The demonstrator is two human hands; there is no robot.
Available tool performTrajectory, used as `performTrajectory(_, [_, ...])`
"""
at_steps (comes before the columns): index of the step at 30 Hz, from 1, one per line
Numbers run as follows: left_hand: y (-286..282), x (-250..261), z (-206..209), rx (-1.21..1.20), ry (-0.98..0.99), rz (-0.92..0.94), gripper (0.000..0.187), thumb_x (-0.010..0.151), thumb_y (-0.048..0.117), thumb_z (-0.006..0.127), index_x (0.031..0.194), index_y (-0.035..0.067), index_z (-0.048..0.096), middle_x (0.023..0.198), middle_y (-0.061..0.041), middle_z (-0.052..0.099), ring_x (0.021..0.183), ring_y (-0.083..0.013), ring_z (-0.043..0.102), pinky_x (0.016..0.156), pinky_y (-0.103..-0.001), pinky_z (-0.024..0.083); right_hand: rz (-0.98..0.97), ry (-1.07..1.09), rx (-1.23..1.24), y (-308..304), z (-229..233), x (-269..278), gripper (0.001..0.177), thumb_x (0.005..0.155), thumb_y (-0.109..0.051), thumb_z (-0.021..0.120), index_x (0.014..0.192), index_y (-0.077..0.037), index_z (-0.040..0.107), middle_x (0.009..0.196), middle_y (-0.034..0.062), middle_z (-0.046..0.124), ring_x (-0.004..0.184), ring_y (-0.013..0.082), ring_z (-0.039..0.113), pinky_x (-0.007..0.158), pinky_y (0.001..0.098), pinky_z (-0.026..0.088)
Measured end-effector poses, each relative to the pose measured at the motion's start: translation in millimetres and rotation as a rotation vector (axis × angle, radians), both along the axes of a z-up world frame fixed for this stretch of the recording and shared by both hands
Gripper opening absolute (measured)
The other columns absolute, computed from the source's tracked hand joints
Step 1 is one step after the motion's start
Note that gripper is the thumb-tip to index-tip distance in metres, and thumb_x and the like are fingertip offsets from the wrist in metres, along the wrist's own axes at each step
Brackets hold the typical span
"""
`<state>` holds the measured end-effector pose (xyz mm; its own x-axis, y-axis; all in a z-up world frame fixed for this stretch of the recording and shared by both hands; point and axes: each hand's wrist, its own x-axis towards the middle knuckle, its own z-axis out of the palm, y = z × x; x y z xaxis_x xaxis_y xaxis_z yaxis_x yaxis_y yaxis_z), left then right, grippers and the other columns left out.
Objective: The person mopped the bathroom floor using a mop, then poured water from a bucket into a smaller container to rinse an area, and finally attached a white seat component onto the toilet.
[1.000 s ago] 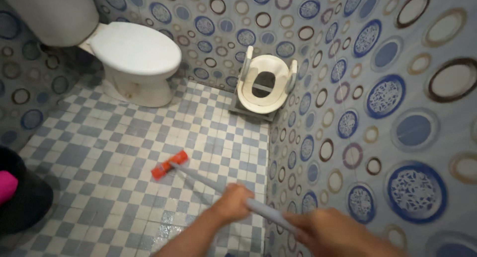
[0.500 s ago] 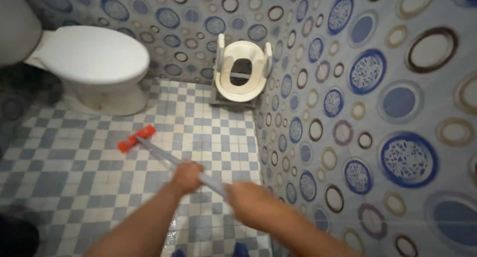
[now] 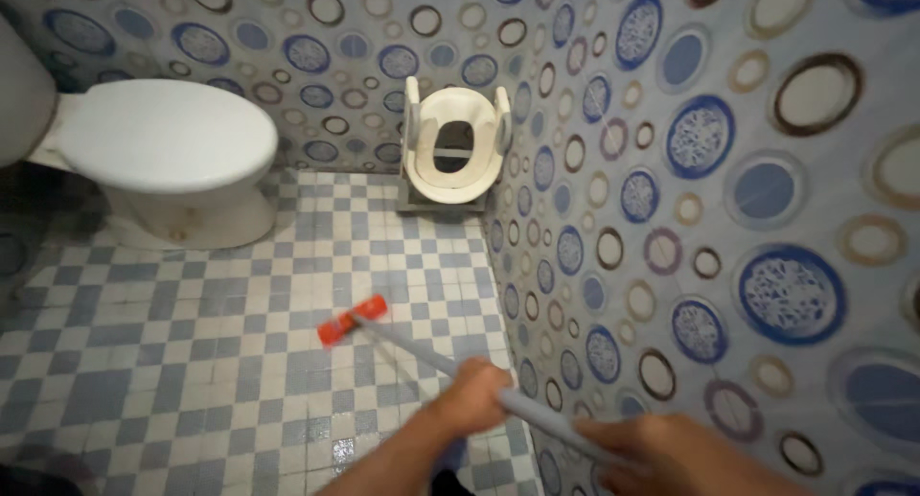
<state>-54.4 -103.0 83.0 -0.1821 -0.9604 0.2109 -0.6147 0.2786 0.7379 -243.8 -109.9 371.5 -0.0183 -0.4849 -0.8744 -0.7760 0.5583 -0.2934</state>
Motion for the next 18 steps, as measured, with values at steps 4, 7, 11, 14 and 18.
performTrajectory(4, [-18.8,73.3,-38.3,-0.039,-0.046,0.090,0.009,0.071,0.008,0.073,0.068,0.012,0.066,0.079,-0.013,0.070,0.087,-0.0379,0.069,0.096,-0.051,0.051,0.970,0.071,-0.475,12.5,-27.3,66.6,0.035,0.098,-0.037,0.056,0.122,-0.015,0.069,0.090,0.0132,0.075,0.088,0.0260,0.072,0.079,0.0422,0.055])
performTrajectory(7, [-46.7,122.6,-30.9,-0.065,0.084,0.308,0.033,0.067,0.005,0.079,0.095,0.011,0.064,0.096,-0.014,0.072,0.104,-0.0425,0.063,0.109,-0.052,0.040,1.014,0.123,-0.434,-37.1,-30.5,125.8,0.033,0.097,-0.028,0.054,0.125,-0.015,0.065,0.085,0.0155,0.074,0.080,0.0343,0.076,0.076,0.0451,0.058])
performTrajectory(11, [-86.7,163.9,-7.8,-0.195,0.040,0.383,0.049,0.070,0.015,0.084,0.113,0.015,0.060,0.117,-0.014,0.066,0.120,-0.0393,0.058,0.109,-0.052,0.038,1.140,-0.178,-0.917,-84.5,-75.1,188.0,0.028,0.085,-0.023,0.071,0.105,-0.002,0.073,0.085,0.0211,0.071,0.075,0.0384,0.067,0.067,0.0491,0.055])
performTrajectory(14, [-84.8,175.5,-5.7,0.038,-0.034,0.441,0.051,0.073,0.013,0.084,0.119,0.018,0.062,0.133,-0.017,0.058,0.131,-0.0385,0.051,0.117,-0.051,0.032,0.900,-0.095,-0.543,-97.7,-101.3,230.9,0.030,0.093,-0.013,0.054,0.119,-0.004,0.065,0.085,0.0219,0.072,0.065,0.0345,0.071,0.061,0.0463,0.058])
performTrajectory(18, [-82.5,177.1,7.0,0.246,0.010,0.527,0.067,0.067,0.016,0.090,0.127,0.019,0.059,0.155,-0.025,0.033,0.142,-0.0419,0.034,0.113,-0.043,0.035,0.838,-0.123,-0.472,-106.5,-110.3,248.6,0.039,0.092,-0.010,0.056,0.131,-0.007,0.053,0.089,0.0230,0.073,0.070,0.0364,0.073,0.063,0.0473,0.059])
